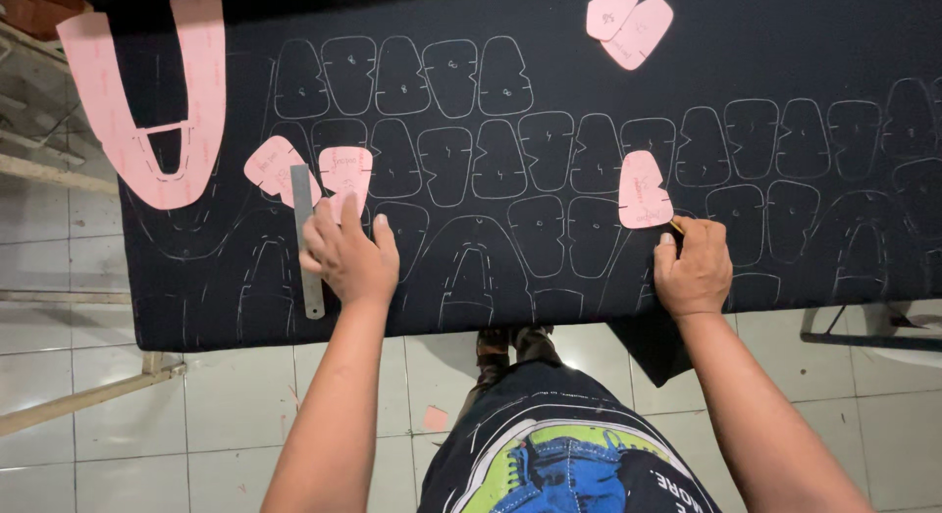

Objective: The person places pink paper shoe-pattern templates onto a large sheet of black material and traces around each template with a marking pen, repositioning the templates one at a time across the sheet to mark successive pattern outlines.

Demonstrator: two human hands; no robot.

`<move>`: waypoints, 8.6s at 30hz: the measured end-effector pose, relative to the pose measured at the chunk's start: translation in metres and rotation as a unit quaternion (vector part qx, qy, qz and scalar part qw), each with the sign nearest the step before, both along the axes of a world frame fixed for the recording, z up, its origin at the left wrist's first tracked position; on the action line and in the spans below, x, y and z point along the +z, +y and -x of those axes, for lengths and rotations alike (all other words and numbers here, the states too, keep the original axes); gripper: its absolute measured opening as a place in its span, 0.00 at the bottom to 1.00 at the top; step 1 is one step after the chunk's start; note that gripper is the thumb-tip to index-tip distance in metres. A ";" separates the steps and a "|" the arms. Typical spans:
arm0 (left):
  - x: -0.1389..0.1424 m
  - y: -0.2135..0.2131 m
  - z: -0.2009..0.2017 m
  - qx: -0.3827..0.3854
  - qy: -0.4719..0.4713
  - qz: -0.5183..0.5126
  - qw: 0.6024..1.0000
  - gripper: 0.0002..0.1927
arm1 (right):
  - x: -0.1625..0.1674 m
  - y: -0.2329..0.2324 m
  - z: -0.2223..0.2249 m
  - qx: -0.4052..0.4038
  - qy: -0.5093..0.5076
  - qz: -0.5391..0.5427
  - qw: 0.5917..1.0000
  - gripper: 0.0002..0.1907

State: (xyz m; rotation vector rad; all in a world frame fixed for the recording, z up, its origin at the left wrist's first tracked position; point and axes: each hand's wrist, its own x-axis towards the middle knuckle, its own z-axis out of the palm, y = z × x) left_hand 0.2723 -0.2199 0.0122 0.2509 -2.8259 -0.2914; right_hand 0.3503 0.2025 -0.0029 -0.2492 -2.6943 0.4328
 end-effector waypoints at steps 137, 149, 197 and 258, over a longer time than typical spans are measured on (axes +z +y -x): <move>-0.007 0.299 0.575 -0.396 0.011 -0.027 0.918 0.22 | 0.042 0.176 0.523 -0.102 -0.303 0.465 0.825 0.12; -0.008 0.249 0.466 -0.288 -0.029 -0.178 0.941 0.26 | 0.024 0.036 0.537 -0.014 -0.259 0.459 0.850 0.10; -0.018 0.246 0.479 -0.270 -0.092 -0.183 0.941 0.34 | 0.037 0.045 0.585 0.189 -0.301 0.211 0.911 0.36; -0.022 0.264 0.460 -0.341 0.051 0.016 0.938 0.14 | 0.037 -0.032 0.638 0.321 -0.152 0.131 0.925 0.08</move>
